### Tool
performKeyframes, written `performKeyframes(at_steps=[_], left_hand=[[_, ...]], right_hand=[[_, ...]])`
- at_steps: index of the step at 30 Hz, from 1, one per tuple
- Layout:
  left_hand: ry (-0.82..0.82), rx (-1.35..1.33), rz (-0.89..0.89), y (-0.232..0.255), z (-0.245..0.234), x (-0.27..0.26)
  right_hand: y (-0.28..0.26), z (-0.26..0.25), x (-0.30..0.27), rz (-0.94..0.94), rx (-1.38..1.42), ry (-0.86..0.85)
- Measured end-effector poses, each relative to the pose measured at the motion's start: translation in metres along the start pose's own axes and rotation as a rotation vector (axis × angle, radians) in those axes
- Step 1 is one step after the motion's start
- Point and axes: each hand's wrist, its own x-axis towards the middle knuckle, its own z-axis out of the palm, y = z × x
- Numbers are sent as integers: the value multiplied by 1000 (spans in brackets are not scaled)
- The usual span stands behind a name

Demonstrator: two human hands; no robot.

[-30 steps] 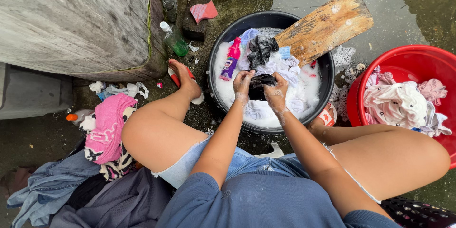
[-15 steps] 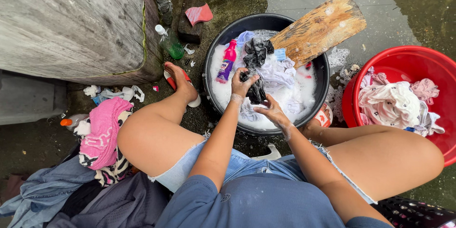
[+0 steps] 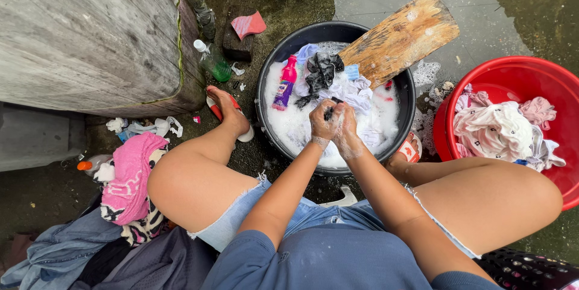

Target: The person hand-washes clothes by scrubbing and wringing various garments in a basin of soapy water by hand and transferring them into an adjacent basin.

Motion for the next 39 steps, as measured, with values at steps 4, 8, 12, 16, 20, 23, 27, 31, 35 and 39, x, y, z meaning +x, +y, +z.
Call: performKeyframes(at_steps=[4, 8, 12, 16, 20, 23, 27, 31, 35, 39], left_hand=[[427, -100, -594, -74, 17, -10], [517, -474, -842, -89, 8, 3], [242, -959, -1128, -91, -6, 6], [26, -1202, -1320, -118, -7, 0], [-267, -1181, -1216, -158, -8, -9], [-302, -837, -1439, -159, -9, -6], [-212, -360, -885, -108, -28, 8], [-91, 87, -308, -50, -28, 32], [-193, 182, -502, -18, -24, 43], [-256, 351, -532, -20, -23, 37]], right_hand=[[6, 38, -4, -314, -484, 368], [-13, 68, -27, -658, -1030, 134], [-44, 104, -59, -867, -1276, -180], [-70, 122, -74, -823, -1397, -438], [-63, 96, -68, -907, -1320, -612], [-39, 45, -44, -874, -1444, -649], [-20, -15, -6, -326, -909, -166], [-38, -22, -12, 247, -531, 42], [-53, -26, -30, -55, -1180, -237], [-46, -37, -33, -109, -1496, -156]])
